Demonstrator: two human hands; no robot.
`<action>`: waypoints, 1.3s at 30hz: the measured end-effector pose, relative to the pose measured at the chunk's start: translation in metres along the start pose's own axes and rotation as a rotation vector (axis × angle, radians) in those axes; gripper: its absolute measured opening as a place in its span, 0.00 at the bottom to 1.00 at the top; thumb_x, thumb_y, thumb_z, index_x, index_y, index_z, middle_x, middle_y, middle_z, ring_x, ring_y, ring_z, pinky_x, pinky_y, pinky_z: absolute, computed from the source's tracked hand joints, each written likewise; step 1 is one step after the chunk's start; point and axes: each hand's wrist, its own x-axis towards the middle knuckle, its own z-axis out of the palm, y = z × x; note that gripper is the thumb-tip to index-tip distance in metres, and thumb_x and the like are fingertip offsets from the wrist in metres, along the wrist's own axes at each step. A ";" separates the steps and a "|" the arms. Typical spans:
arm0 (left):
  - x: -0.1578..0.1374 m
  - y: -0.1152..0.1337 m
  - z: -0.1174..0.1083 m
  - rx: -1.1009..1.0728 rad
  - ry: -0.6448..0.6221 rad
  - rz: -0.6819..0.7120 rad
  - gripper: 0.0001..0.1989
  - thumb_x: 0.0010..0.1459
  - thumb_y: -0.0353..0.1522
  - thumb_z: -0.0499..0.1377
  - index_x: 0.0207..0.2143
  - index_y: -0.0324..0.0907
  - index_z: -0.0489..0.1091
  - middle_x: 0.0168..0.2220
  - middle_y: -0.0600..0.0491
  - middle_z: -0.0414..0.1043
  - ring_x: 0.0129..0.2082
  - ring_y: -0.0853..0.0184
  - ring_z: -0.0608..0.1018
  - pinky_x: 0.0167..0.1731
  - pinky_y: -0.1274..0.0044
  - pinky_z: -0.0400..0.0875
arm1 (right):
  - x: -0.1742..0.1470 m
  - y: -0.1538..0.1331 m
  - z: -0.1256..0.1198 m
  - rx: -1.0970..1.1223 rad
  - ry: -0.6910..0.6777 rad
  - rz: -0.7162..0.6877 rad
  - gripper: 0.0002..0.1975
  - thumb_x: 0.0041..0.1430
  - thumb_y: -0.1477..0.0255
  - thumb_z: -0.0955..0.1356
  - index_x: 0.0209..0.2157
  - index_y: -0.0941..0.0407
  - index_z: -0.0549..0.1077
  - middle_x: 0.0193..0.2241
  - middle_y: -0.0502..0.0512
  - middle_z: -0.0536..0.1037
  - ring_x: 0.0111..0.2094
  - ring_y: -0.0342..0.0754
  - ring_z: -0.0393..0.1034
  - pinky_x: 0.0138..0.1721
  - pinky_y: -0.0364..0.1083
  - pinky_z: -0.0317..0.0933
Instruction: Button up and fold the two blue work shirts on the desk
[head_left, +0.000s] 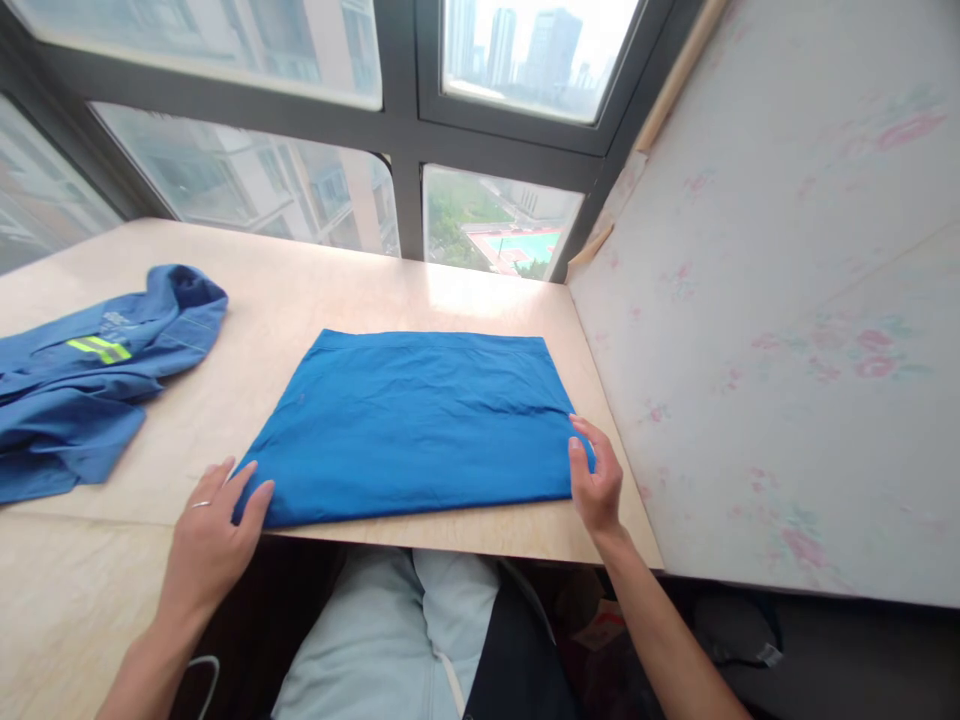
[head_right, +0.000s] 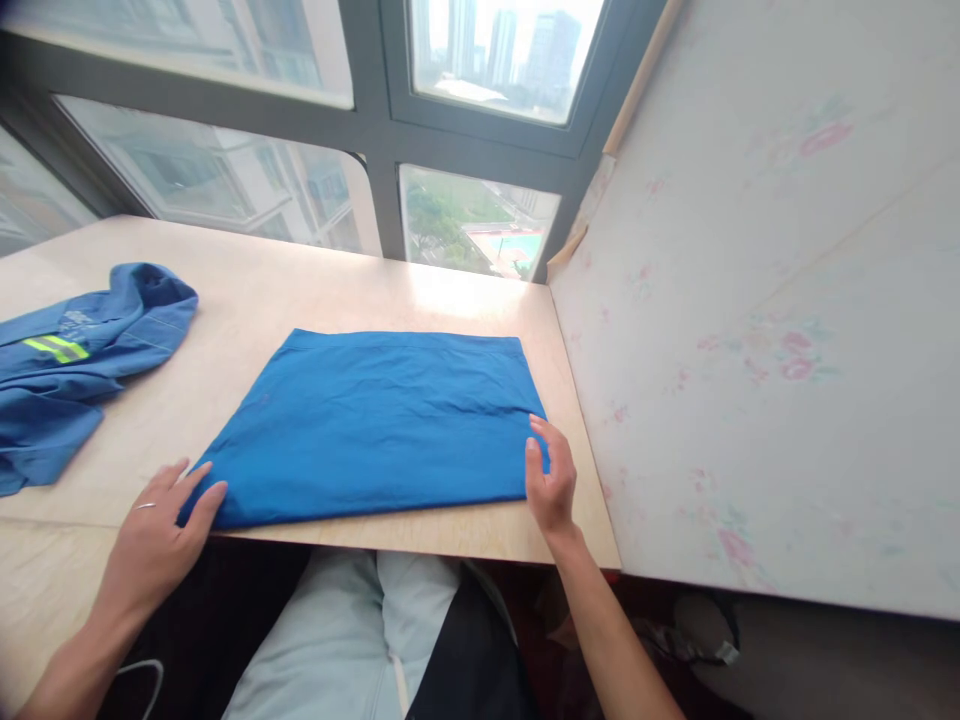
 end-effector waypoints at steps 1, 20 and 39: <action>-0.006 0.005 -0.004 -0.032 0.062 -0.080 0.19 0.55 0.46 0.56 0.43 0.45 0.72 0.61 0.53 0.68 0.63 0.58 0.67 0.63 0.64 0.59 | 0.007 -0.010 0.011 0.017 -0.047 -0.046 0.15 0.67 0.70 0.63 0.52 0.54 0.71 0.52 0.60 0.75 0.55 0.52 0.69 0.57 0.58 0.63; -0.037 0.054 -0.037 -1.351 0.400 -1.214 0.10 0.49 0.24 0.62 0.36 0.37 0.72 0.38 0.47 0.77 0.43 0.62 0.80 0.60 0.62 0.67 | 0.114 -0.013 0.266 -0.612 -0.909 -0.188 0.33 0.71 0.55 0.52 0.69 0.59 0.51 0.69 0.65 0.49 0.70 0.58 0.41 0.67 0.59 0.36; 0.017 0.072 0.025 -1.486 0.510 -1.231 0.06 0.55 0.30 0.64 0.35 0.36 0.74 0.39 0.46 0.80 0.42 0.62 0.81 0.52 0.67 0.73 | 0.118 0.003 0.264 -0.631 -1.010 -0.175 0.34 0.69 0.55 0.53 0.69 0.60 0.50 0.70 0.68 0.47 0.70 0.61 0.39 0.67 0.63 0.37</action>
